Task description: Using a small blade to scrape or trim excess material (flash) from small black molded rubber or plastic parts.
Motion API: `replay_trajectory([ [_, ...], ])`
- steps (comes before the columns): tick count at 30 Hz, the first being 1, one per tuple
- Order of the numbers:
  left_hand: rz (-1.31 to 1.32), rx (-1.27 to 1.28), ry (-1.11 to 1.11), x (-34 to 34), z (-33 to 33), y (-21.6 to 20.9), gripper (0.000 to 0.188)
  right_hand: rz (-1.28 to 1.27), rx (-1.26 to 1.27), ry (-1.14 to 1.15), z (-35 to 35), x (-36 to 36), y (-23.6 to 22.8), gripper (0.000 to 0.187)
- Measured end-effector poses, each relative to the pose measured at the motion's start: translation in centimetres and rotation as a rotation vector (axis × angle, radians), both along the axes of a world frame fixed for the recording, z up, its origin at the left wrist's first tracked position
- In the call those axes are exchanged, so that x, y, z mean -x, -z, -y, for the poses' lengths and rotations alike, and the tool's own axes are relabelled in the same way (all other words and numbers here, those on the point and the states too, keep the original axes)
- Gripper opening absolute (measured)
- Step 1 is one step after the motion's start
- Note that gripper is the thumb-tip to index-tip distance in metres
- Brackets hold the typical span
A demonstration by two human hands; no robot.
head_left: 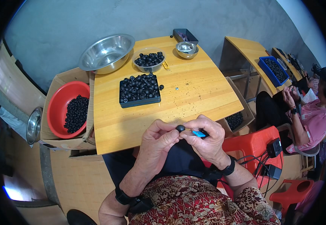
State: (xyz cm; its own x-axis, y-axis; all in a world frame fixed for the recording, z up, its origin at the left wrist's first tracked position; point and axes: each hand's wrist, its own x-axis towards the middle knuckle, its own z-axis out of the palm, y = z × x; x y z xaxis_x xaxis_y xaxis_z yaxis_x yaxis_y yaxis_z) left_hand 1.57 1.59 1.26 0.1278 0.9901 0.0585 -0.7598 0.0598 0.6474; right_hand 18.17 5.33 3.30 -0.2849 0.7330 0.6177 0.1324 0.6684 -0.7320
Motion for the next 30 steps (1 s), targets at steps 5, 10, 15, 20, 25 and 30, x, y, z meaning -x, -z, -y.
replay_trajectory([
  [5,0.049,0.067,-0.002,-0.13,-0.04,-0.15,0.014,-0.014,0.112,-0.047,-0.07,-0.04,-0.28,0.024],
  [10,0.018,0.045,0.007,-0.1,0.1,-0.23,0.009,-0.013,0.156,-0.054,0.07,-0.18,-0.44,0.023],
  [15,0.11,0.158,0.062,-0.12,0.03,-0.61,0.012,-0.022,0.171,-0.088,-0.18,-0.35,-0.41,0.023],
  [20,0.064,0.133,0.105,-0.13,0.05,-0.51,0.01,-0.057,0.193,-0.067,-0.09,-0.28,-0.35,0.025],
  [25,0.052,0.131,0.099,-0.09,0.03,-0.41,0.009,0.007,0.136,-0.089,-0.26,-0.54,-0.4,0.026],
  [30,0.118,0.121,0.119,0.14,0.05,-0.63,0.009,0.077,0.089,-0.11,-0.43,-0.74,-0.65,0.027],
])
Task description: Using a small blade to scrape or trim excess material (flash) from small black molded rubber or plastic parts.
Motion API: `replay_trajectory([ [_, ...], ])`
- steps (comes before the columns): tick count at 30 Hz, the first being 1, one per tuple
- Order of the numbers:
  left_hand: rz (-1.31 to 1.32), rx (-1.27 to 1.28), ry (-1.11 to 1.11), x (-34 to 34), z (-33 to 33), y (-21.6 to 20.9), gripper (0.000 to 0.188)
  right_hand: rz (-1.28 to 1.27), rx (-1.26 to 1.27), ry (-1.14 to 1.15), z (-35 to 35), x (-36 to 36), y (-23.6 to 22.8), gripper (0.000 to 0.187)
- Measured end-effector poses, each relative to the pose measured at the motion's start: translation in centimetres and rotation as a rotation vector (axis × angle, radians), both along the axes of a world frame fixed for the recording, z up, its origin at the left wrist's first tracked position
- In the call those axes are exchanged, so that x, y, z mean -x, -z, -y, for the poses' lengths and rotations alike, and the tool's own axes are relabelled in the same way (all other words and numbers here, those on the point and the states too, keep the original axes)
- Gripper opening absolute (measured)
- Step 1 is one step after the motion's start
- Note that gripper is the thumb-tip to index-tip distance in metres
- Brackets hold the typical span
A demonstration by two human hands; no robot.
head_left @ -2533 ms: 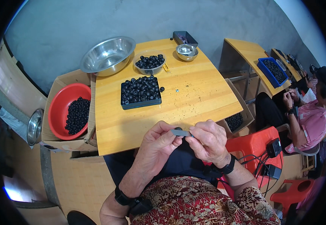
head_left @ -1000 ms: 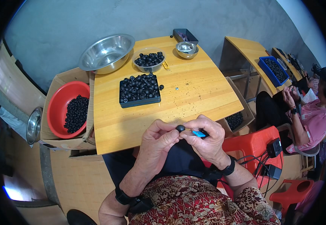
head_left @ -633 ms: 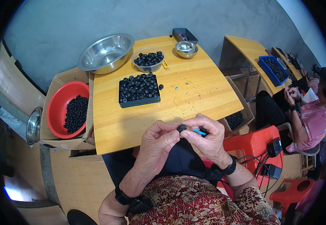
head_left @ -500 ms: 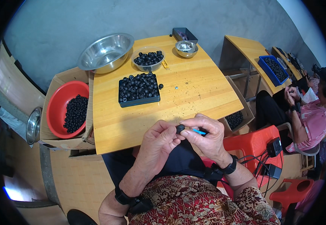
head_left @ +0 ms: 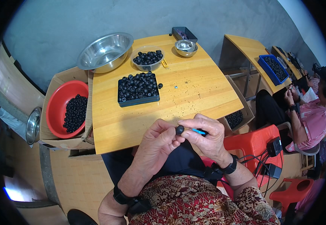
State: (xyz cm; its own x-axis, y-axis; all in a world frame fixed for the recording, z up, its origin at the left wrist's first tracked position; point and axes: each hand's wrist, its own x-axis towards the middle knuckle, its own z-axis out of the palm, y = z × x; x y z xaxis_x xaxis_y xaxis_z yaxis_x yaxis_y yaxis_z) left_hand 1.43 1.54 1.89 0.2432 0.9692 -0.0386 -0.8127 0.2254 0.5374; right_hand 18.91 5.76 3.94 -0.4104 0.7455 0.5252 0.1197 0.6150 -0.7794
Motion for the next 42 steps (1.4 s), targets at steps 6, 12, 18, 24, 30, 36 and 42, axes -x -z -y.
replay_trajectory([
  [6,-0.03,0.05,-0.014,-0.1,0.0,0.0,0.015,0.001,-0.057,-0.009,0.0,0.2,0.0,0.028],
  [12,-0.009,0.01,0.008,0.0,0.0,0.2,0.019,0.006,-0.065,-0.005,0.2,0.3,0.1,0.032],
  [18,0.041,0.013,0.029,0.1,-0.1,0.0,0.013,-0.214,0.138,0.117,0.7,0.5,0.2,0.023],
  [24,0.16,-0.003,0.043,0.1,-0.1,-0.1,0.012,-0.039,-0.18,0.102,-0.2,-0.6,-0.7,0.017],
  [30,0.159,-0.038,0.015,-0.2,0.1,0.6,0.015,0.123,-0.56,0.148,0.2,-0.2,-1.2,0.023],
  [36,0.204,-0.053,0.05,-0.1,0.1,0.8,0.013,0.225,-0.637,0.188,0.3,-0.4,-1.0,0.036],
  [42,0.176,-0.03,0.047,0.1,0.0,0.9,0.009,0.262,-0.66,0.221,0.1,-0.3,-1.2,0.035],
])
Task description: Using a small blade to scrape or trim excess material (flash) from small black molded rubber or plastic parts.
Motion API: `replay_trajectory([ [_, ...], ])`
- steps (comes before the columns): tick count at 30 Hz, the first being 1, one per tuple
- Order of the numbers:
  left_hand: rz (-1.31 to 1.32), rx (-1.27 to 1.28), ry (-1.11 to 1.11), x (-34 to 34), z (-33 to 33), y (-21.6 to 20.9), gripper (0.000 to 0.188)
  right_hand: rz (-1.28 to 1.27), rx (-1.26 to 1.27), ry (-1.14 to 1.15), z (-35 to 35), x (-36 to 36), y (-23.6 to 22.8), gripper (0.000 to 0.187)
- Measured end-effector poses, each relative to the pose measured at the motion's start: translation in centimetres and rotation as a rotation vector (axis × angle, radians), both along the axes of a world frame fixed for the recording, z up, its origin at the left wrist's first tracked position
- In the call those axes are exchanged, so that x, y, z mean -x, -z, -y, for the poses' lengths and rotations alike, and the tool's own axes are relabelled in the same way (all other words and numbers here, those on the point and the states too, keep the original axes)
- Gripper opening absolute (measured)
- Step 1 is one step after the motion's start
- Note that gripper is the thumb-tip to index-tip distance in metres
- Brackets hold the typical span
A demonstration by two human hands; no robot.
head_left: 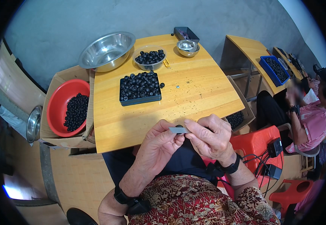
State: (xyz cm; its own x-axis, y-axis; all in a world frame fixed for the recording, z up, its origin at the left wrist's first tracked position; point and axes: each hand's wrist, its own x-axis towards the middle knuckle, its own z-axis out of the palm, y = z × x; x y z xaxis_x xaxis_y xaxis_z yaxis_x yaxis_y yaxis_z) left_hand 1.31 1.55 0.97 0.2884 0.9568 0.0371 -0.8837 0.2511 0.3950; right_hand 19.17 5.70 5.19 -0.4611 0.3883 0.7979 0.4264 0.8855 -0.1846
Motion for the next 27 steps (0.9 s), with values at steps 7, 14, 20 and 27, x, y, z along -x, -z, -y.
replay_trajectory([
  [7,-0.053,-0.057,-0.009,0.2,0.0,-0.2,0.008,0.009,0.003,-0.025,-0.2,-0.1,0.3,0.036],
  [14,-0.144,-0.073,-0.068,0.4,-0.1,0.1,0.009,-0.045,-0.024,-0.059,-0.9,0.0,1.4,0.033],
  [20,-0.184,-0.107,-0.057,-0.1,0.2,-0.8,0.008,0.096,0.0,0.081,-1.9,-0.4,2.4,0.031],
  [27,-0.269,-0.079,-0.112,0.0,0.1,-1.1,0.008,-0.261,0.217,0.096,-2.0,-0.1,2.7,0.021],
])
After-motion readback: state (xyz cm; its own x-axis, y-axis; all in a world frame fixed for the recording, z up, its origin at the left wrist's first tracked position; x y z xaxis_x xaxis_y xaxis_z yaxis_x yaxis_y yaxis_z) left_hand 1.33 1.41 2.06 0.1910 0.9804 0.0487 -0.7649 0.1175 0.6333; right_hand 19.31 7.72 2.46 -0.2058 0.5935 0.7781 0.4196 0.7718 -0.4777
